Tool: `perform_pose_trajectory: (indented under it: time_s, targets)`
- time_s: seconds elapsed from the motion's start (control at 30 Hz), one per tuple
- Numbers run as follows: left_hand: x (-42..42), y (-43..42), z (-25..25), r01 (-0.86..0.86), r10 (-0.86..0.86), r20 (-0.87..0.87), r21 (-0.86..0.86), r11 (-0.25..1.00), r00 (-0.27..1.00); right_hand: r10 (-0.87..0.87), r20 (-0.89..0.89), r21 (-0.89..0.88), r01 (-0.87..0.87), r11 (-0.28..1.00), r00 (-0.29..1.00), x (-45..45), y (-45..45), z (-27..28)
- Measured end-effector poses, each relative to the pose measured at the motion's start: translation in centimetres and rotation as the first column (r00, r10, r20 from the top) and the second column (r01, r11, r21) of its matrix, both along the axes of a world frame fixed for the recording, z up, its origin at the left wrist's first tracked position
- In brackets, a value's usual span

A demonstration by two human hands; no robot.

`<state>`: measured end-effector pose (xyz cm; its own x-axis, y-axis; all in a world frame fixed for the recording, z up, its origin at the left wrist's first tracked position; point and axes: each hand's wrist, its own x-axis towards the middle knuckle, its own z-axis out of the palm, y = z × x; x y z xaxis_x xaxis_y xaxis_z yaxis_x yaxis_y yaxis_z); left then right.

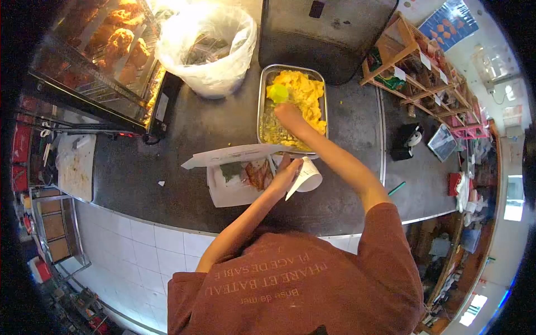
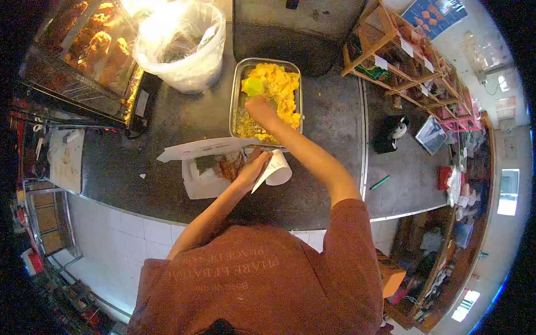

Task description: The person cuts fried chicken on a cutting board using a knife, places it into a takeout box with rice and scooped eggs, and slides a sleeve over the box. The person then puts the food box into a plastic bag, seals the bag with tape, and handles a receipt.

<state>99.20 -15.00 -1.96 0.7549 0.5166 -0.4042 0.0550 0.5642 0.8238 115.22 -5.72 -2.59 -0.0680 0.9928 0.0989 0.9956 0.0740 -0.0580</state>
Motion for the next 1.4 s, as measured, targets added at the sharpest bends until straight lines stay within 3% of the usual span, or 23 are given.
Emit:
perform_pose_trajectory:
  time_s: [0.07,0.17,0.27,0.3,0.33,0.4,0.43,0.47,0.53,0.57,0.67,0.77,0.87,0.93,1.07,1.17,1.2,1.3,1.33,1.4]
  targets:
    - [0.3,-0.7,-0.1,-0.108,0.109,0.029,-0.042,0.993,0.994,-0.104,-0.155,0.035,0.111,0.993,0.982,-1.4,0.5,1.1]
    - [1.0,-0.9,-1.7,-0.089,0.09,0.038,-0.044,0.995,0.995,-0.194,-0.276,-0.043,0.189,0.981,0.941,-2.3,1.8,2.2]
    - [1.0,-0.6,-1.2,-0.085,0.083,0.025,0.088,0.992,0.996,-0.122,-0.125,-0.054,0.116,0.992,0.985,-2.5,3.6,-0.2]
    - [1.1,-0.7,-1.1,-0.115,0.114,0.047,0.001,0.993,0.992,-0.106,-0.063,-0.048,0.103,0.993,0.992,-2.7,3.7,-0.1]
    - [1.2,-0.6,-0.9,-0.145,0.151,0.069,-0.084,0.986,0.986,-0.039,-0.167,-0.068,0.027,0.997,0.985,-2.4,4.1,-0.8]
    - [1.5,-0.8,-1.7,-0.227,0.272,0.222,-0.206,0.952,0.937,0.06,-0.119,-0.113,-0.074,0.991,0.991,-1.4,2.8,-0.1]
    - [1.7,-0.8,-2.1,-0.223,0.261,0.208,-0.19,0.956,0.942,0.114,-0.095,-0.136,-0.127,0.983,0.989,-0.7,2.1,0.4]
    - [1.9,-0.9,-2.6,-0.222,0.254,0.194,-0.173,0.96,0.948,0.061,-0.169,-0.141,-0.086,0.986,0.984,0.0,1.2,-0.1]
    - [1.7,-0.8,-3.0,-0.2,0.236,0.179,-0.195,0.96,0.955,0.215,-0.047,-0.28,-0.22,0.934,0.975,1.0,-1.7,1.5]
    - [1.5,-0.7,-3.0,-0.178,0.222,0.179,-0.233,0.956,0.958,0.19,-0.165,-0.29,-0.232,0.928,0.968,0.6,-3.9,3.2]
    - [0.7,0.2,-1.4,-0.143,0.145,0.062,-0.035,0.989,0.987,0.154,-0.358,-0.267,-0.259,0.928,0.921,0.3,-8.5,4.1]
    - [0.8,0.0,-0.8,-0.198,0.209,0.158,-0.083,0.977,0.965,0.088,-0.528,-0.24,-0.248,0.939,0.844,0.3,-9.8,4.8]
    - [0.3,0.4,-0.4,-0.119,0.141,0.183,-0.124,0.985,0.973,-0.071,-0.675,-0.274,-0.16,0.948,0.734,1.3,-9.7,5.3]
    - [-0.1,0.6,-1.1,-0.081,0.107,0.21,-0.13,0.988,0.972,-0.228,-0.79,-0.33,-0.081,0.941,0.569,3.3,-9.8,3.3]
    - [-0.2,0.3,-2.1,-0.135,0.177,0.278,-0.163,0.977,0.944,-0.282,-0.83,-0.351,-0.057,0.935,0.482,4.0,-9.5,3.3]
    - [-0.7,0.3,-1.4,-0.124,0.176,0.231,-0.221,0.967,0.957,-0.36,-0.799,-0.405,0.01,0.914,0.481,3.8,-9.6,3.9]
    - [-1.0,0.3,-1.5,-0.1,0.15,0.204,-0.237,0.966,0.967,-0.304,-0.765,-0.366,0.005,0.931,0.568,3.7,-9.7,4.2]
    - [-1.9,-0.5,-1.5,-0.069,0.072,0.042,-0.072,0.995,0.996,-0.102,-0.608,-0.229,-0.051,0.972,0.788,2.9,-9.6,5.8]
    - [-1.9,-0.5,-1.6,-0.052,0.051,0.024,0.058,0.997,0.998,-0.025,-0.54,-0.176,-0.084,0.981,0.841,2.5,-9.7,6.3]
    - [-2.0,-0.7,-1.0,-0.067,0.065,0.036,0.034,0.997,0.997,0.031,-0.457,-0.086,-0.079,0.993,0.889,2.6,-9.5,6.1]
